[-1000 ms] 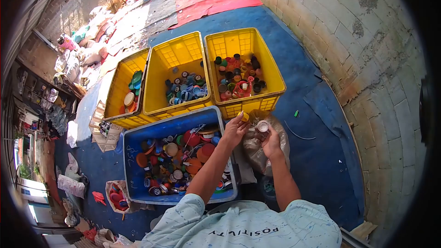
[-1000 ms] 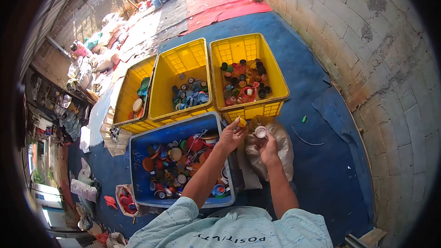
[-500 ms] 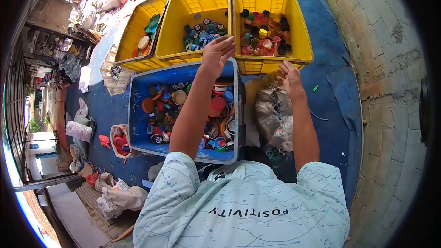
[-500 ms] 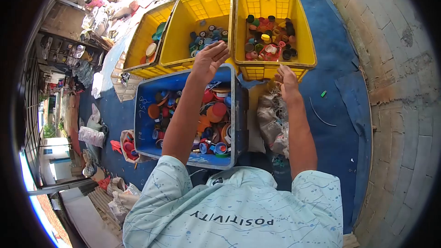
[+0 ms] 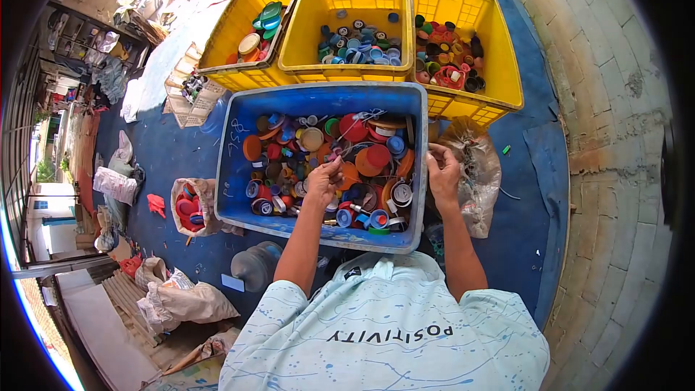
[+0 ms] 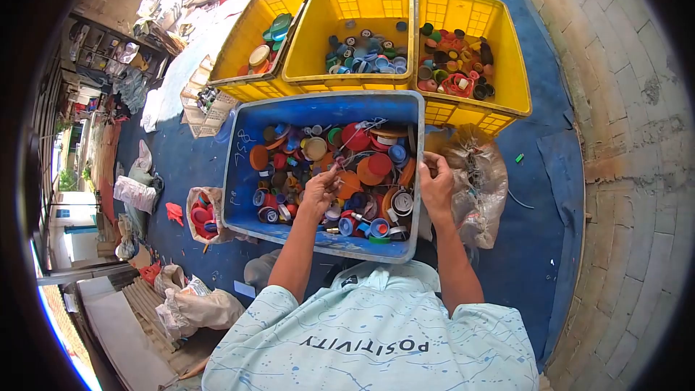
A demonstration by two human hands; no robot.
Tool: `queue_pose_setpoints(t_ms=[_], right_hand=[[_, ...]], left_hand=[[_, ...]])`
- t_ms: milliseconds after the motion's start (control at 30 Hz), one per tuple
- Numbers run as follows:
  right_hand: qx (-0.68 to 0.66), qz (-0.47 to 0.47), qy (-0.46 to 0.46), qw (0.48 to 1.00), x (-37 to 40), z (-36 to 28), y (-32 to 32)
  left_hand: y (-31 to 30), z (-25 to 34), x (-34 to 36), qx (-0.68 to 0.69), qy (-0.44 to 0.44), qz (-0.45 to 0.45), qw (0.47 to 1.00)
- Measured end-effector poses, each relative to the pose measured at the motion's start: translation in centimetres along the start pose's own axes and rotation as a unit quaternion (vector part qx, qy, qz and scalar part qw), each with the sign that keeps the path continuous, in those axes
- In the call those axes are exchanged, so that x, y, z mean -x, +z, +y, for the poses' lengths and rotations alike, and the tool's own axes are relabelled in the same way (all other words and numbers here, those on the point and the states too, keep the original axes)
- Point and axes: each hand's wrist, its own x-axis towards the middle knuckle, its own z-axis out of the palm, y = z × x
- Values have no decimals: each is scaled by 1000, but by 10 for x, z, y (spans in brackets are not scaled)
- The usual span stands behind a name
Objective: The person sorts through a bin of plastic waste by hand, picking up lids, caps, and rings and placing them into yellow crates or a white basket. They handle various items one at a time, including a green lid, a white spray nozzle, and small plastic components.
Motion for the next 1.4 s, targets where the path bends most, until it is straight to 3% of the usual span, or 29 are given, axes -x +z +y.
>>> queue_pose_setpoints(t_ms=[100, 133, 233, 267, 400, 533, 633, 767, 967, 1167, 1267, 1400], right_hand=[[106, -35, 8, 994, 16, 3, 47], [210, -22, -22, 977, 20, 1, 59], [181, -18, -12, 983, 32, -9, 97], [234, -36, 0, 972, 33, -1, 105], [247, -22, 132, 960, 21, 63, 132], [304, 40, 196, 931, 9, 112, 140], [336, 51, 186, 922, -1, 133, 145], [345, 49, 241, 906, -15, 160, 152], [302, 129, 186, 926, -17, 187, 162], [46, 173, 226, 958, -20, 185, 153], [-58, 153, 280, 946, -6, 130, 139], [-167, 134, 229, 949, 38, 46, 127]], left_hand=[[-21, 7, -4, 4, -32, -17, 999], [-27, 11, -5, 6, -39, -25, 999], [-50, 16, -16, 14, -67, -35, 997], [-58, 15, -23, 15, -77, -40, 996], [-78, 10, -38, 12, -110, -53, 992], [-87, 14, -40, -26, -135, -69, 988], [-93, 18, -40, -40, -147, -66, 986], [-101, 19, -45, -44, -130, -38, 990], [-98, 17, -43, -67, -130, -20, 989], [-74, 9, -55, -122, -101, -32, 987], [-59, -4, -75, -218, -24, -65, 974], [-15, -7, -93, -425, 90, -56, 899]])
